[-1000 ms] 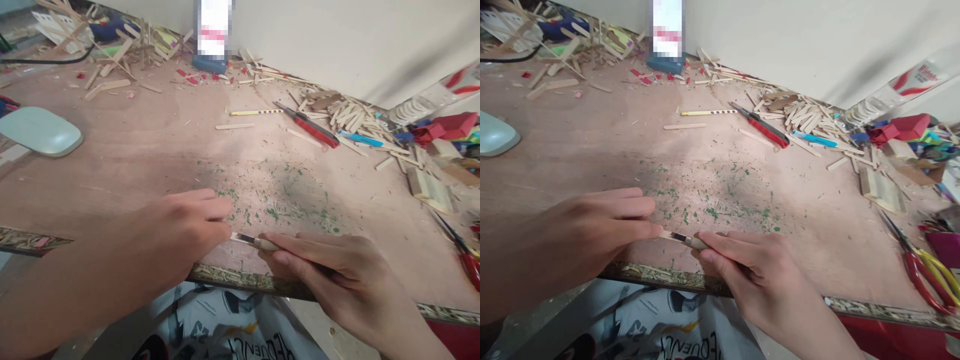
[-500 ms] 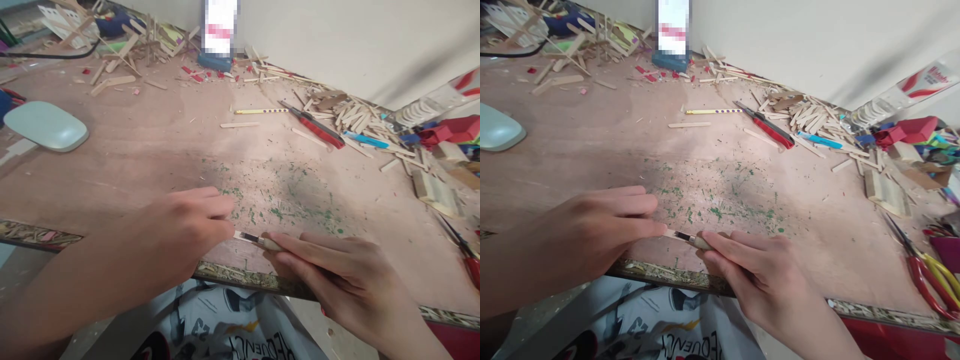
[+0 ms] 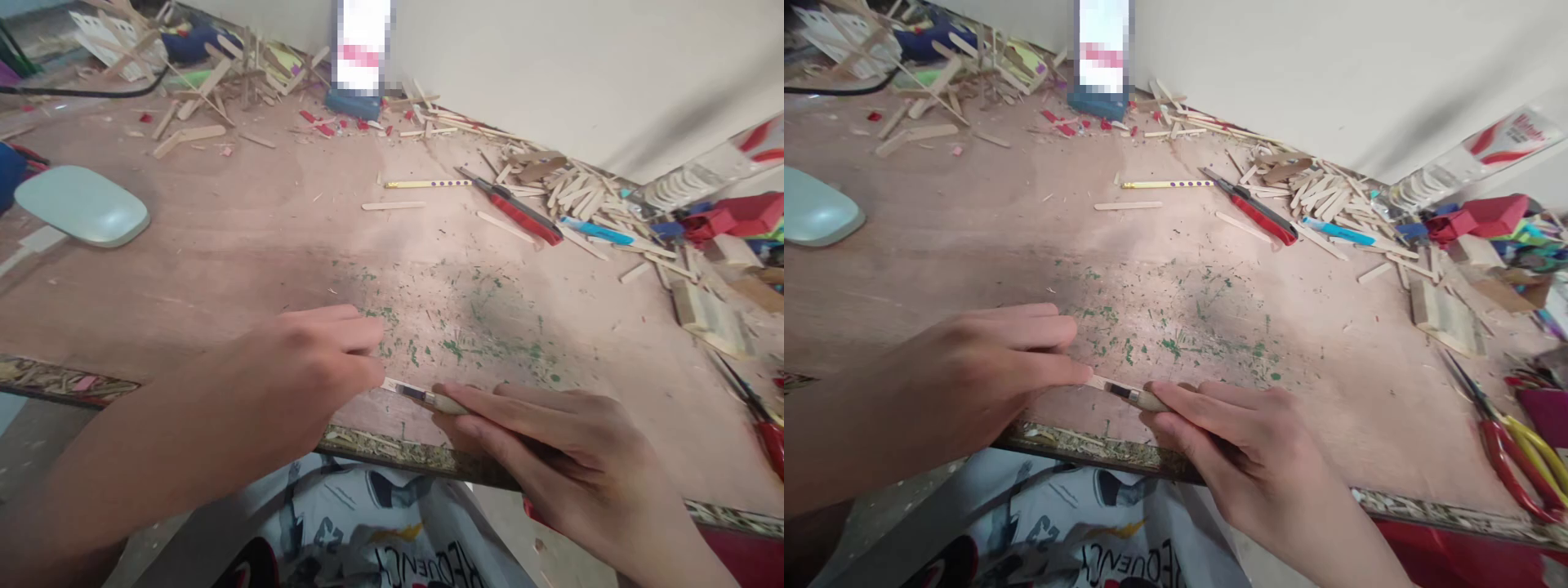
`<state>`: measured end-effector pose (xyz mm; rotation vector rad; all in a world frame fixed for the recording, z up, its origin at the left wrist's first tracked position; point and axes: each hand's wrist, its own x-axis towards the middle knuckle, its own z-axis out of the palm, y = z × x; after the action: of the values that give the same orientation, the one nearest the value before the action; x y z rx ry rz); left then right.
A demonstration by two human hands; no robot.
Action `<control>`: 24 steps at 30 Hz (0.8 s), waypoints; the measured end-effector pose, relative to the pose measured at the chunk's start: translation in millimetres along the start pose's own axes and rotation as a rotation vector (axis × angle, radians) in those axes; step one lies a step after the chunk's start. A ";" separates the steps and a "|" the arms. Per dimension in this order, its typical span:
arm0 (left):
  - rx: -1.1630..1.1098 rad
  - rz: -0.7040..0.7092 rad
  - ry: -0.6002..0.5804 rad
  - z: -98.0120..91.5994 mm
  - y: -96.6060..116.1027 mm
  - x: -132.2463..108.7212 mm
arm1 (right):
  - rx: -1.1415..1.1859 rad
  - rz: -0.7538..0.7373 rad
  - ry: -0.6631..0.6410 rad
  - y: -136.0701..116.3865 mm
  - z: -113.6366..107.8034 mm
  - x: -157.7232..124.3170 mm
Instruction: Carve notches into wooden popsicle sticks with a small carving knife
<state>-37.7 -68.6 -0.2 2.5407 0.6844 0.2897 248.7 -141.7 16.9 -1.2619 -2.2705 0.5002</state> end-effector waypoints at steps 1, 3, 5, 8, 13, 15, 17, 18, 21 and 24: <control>0.009 0.002 -0.001 0.0 -0.4 -0.2 | 0.004 -0.006 -0.003 0.2 0.1 0.0; 0.029 0.013 0.007 0.0 -1.3 -0.4 | 0.016 -0.012 -0.014 0.3 0.3 0.3; 0.040 0.022 0.012 0.3 -2.2 -0.2 | 0.023 -0.016 -0.022 0.4 0.4 0.6; 0.040 0.024 0.007 0.7 -3.0 0.7 | 0.014 -0.025 -0.014 1.2 0.1 0.6; 0.027 0.025 -0.002 0.3 -2.1 1.5 | 0.023 -0.021 -0.032 3.8 -0.2 1.1; 0.024 0.020 -0.006 0.2 -1.7 1.6 | 0.026 -0.029 -0.038 4.6 -0.1 0.8; 0.021 0.018 -0.004 0.7 -2.3 1.7 | 0.031 -0.035 -0.039 4.7 0.4 0.3; 0.020 0.018 -0.003 1.3 -3.0 1.7 | 0.035 -0.039 -0.036 4.4 0.9 0.1; 0.017 0.035 0.002 3.6 -6.5 1.5 | 0.044 -0.022 -0.044 2.9 2.4 0.4; -0.015 0.027 0.011 4.6 -8.2 0.8 | 0.053 -0.001 -0.067 2.4 2.4 1.3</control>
<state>-38.9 -63.9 -8.3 2.5373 0.6505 0.3164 248.4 -139.5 14.0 -1.2348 -2.2965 0.6069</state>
